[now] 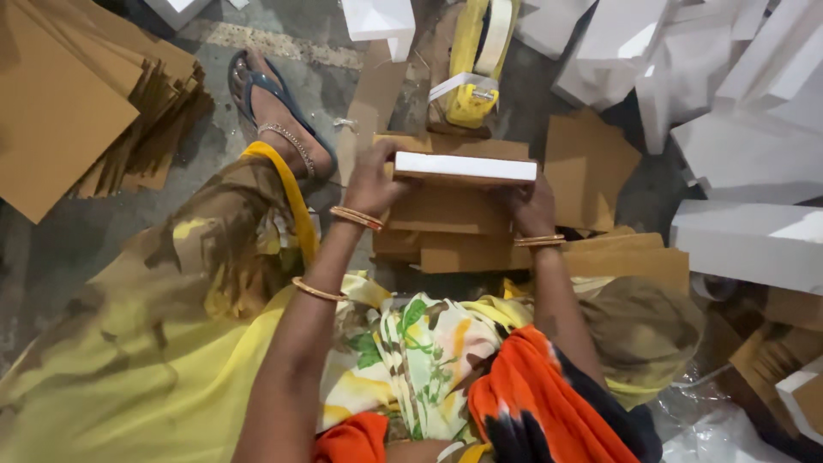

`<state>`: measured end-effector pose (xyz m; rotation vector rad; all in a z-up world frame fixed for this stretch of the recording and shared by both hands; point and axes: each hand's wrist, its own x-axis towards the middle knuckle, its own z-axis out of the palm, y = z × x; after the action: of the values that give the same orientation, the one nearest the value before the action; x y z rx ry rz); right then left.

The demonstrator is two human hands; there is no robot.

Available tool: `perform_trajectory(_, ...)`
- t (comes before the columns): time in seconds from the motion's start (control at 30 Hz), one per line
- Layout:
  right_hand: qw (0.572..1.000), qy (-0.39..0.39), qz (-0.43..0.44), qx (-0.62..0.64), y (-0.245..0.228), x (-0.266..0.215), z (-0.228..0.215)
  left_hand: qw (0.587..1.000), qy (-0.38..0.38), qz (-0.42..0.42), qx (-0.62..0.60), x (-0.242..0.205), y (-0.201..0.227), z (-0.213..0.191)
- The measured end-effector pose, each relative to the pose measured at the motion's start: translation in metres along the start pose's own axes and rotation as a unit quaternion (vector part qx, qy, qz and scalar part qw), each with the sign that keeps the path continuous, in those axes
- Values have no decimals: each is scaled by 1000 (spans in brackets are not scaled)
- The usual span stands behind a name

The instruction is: The person sits on the floor and repeatedly places white rectangular items into brown cardboard boxes. They fold the box flaps and secure them using a tape dispenser. The person handles multiple boxes and items throughout the sequence.

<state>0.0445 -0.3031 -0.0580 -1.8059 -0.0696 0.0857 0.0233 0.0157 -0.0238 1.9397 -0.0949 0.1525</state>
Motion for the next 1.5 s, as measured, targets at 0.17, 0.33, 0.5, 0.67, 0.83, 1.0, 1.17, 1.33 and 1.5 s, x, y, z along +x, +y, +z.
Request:
perform_trajectory(0.17, 979, 3, -65, -194, -2, 21, 7, 954, -28, 130, 270, 20, 24, -12)
perform_trajectory(0.33, 996, -46, -38, -66, 10, 35, 17, 886, -19, 189, 423, 38, 34, 25)
perform_trajectory(0.5, 993, -57, -90, -42, 23, 46, 26, 894, -25, 156, 419, 40, 31, 41)
perform_trajectory(0.67, 988, -36, 9, -147, 26, 43, 30, 893, 12, 198, 404, 40, 33, 38)
perform_trajectory(0.83, 994, -95, 32, -36, 14, 46, 24, 892, 11, 197, 407, 36, 35, 33)
perform_trajectory(1.0, 986, -68, -73, -130, -12, 88, -6, 900, 25, 210, 381, 35, 32, 29)
perform_trajectory(1.17, 983, -68, 149, 82, -51, 145, 11, 903, 2, 193, 385, 36, 30, 32)
perform_trajectory(1.33, 990, -58, 120, -41, -101, 140, 35, 902, 8, 184, 391, 35, 32, 30)
perform_trajectory(1.5, 995, -59, 78, 33, -98, 42, 19, 905, 14, 185, 382, 37, 24, 31)
